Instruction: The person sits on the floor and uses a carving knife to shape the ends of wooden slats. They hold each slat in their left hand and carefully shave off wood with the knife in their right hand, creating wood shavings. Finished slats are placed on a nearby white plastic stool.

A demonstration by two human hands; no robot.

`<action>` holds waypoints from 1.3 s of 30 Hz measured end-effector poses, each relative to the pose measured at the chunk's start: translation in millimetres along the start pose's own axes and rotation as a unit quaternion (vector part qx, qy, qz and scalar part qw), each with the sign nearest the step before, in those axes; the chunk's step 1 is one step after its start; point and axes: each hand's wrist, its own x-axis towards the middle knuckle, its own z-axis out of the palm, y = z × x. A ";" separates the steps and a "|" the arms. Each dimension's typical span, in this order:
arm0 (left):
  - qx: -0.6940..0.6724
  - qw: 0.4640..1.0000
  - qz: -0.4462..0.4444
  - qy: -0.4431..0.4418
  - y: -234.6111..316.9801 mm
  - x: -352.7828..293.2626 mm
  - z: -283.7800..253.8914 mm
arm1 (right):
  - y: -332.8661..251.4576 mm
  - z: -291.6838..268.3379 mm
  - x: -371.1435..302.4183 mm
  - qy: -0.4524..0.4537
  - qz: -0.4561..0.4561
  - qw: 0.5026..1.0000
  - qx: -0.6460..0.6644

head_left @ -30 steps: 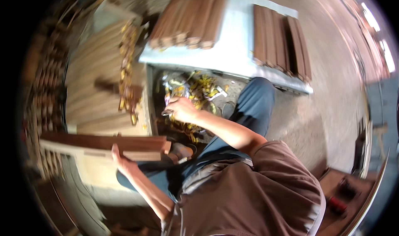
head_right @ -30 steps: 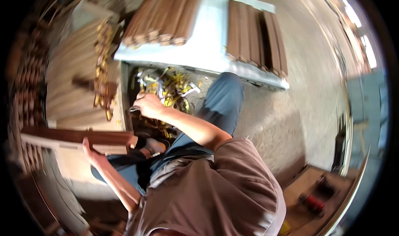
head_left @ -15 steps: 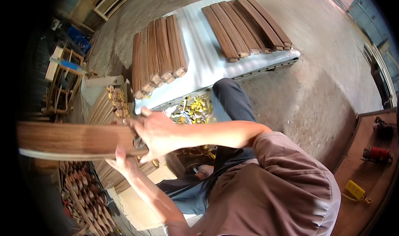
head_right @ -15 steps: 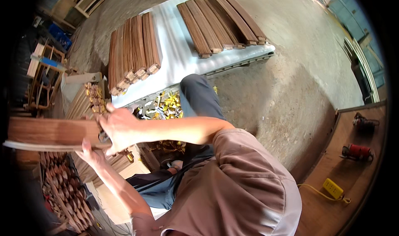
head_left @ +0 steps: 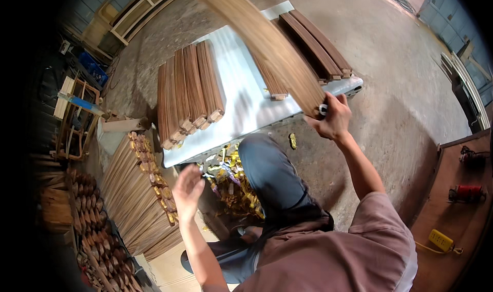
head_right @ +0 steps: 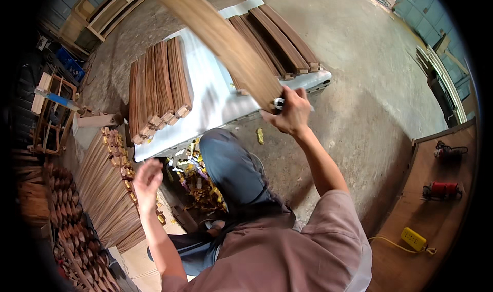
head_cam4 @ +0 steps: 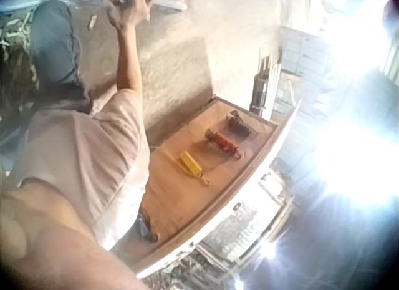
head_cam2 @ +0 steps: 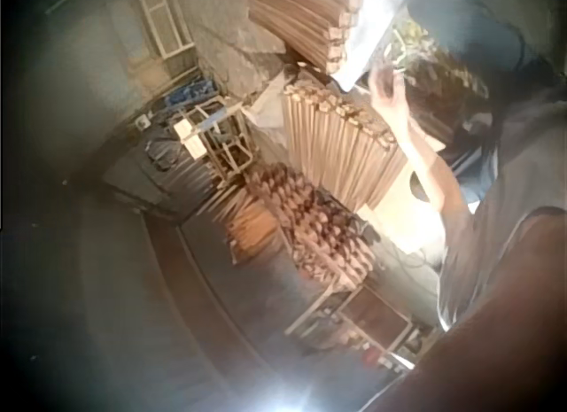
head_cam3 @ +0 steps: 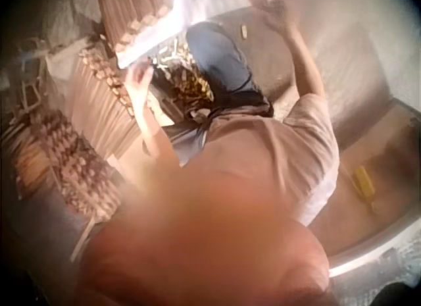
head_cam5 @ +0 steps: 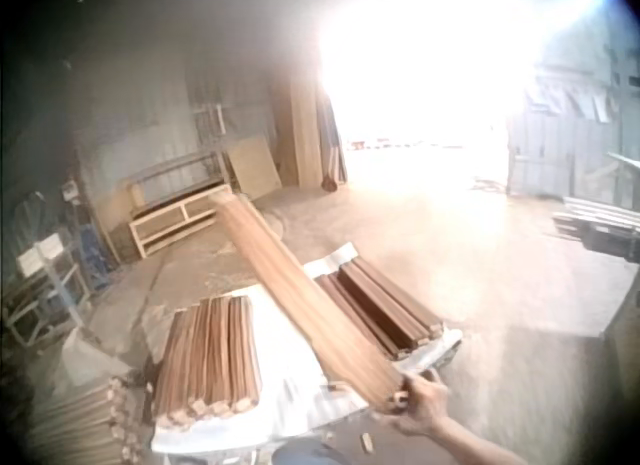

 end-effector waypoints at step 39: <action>-0.137 0.908 -0.344 0.197 -145.1 -114.6 -28.0 | 250.0 212.0 42.8 -0.275 -0.189 0.884 -0.327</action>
